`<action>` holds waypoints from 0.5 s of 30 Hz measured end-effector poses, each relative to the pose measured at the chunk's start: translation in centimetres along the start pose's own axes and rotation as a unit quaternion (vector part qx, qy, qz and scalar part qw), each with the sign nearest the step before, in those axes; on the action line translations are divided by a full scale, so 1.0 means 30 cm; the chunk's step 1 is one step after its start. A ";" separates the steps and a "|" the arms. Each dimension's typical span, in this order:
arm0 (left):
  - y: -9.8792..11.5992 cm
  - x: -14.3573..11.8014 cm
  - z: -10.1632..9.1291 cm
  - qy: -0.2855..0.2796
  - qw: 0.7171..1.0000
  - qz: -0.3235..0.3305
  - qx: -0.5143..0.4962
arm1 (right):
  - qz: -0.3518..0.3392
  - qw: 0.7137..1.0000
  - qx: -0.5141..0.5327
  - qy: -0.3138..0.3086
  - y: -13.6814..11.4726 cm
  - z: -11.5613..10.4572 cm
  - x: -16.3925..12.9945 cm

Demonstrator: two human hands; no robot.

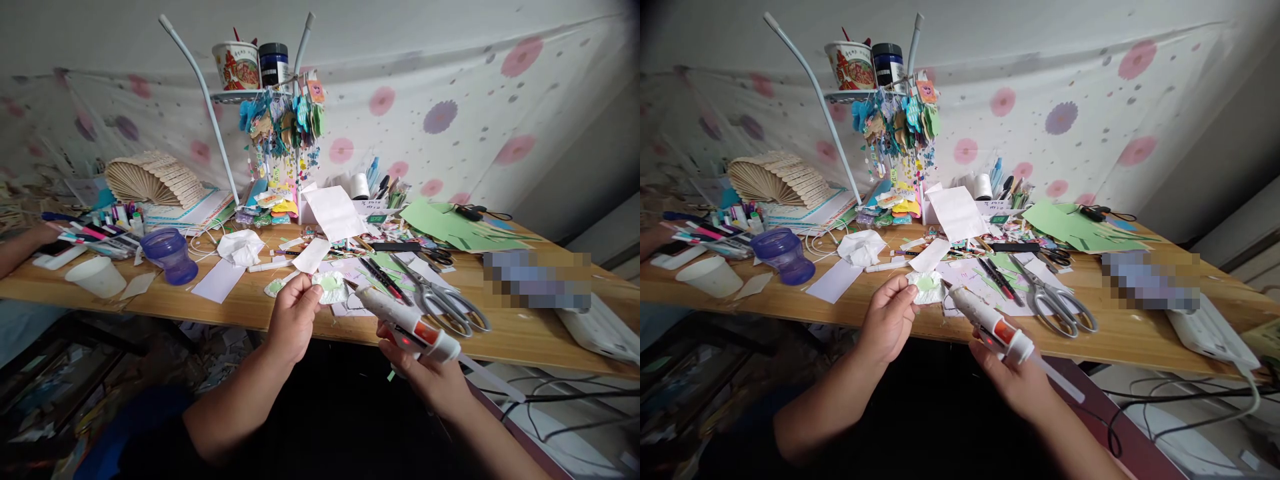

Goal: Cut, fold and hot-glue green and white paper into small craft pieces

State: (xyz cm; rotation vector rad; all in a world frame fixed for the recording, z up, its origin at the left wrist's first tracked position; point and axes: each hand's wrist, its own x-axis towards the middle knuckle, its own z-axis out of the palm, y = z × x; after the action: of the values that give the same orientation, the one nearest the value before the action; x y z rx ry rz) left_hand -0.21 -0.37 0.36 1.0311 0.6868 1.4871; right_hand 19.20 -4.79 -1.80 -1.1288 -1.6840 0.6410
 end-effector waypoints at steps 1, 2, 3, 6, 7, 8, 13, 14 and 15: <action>-0.002 0.000 -0.001 0.003 1.000 0.000 0.006 | -0.017 0.999 -0.028 -0.002 0.001 -0.001 -0.002; -0.003 0.000 -0.002 0.006 1.000 -0.002 0.011 | -0.032 0.998 -0.053 -0.009 0.001 -0.003 -0.003; -0.004 0.000 -0.003 0.009 1.000 -0.003 0.014 | -0.046 0.996 -0.075 -0.016 -0.001 -0.005 -0.003; -0.009 0.002 -0.007 0.014 1.000 -0.004 0.025 | -0.087 0.986 -0.137 -0.027 -0.018 -0.007 0.003; -0.011 0.002 -0.008 0.014 0.999 -0.002 0.030 | -0.102 0.982 -0.157 -0.026 -0.026 -0.008 0.007; -0.013 0.002 -0.009 0.014 0.999 -0.001 0.034 | -0.119 0.977 -0.176 -0.026 -0.033 -0.008 0.011; -0.024 0.004 -0.015 0.010 0.999 0.010 0.049 | -0.198 0.951 -0.235 -0.030 -0.043 -0.010 0.023; -0.027 0.005 -0.017 0.010 0.999 0.012 0.052 | -0.203 0.948 -0.245 -0.030 -0.041 -0.010 0.022; -0.029 0.005 -0.018 0.010 0.998 0.014 0.055 | -0.206 0.945 -0.253 -0.031 -0.039 -0.010 0.021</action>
State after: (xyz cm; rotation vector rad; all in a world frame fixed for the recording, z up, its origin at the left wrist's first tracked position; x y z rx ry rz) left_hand -0.27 0.02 -0.61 1.1140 0.7784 1.4991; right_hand 18.97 -4.75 -0.46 -1.0526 -2.1269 -0.0315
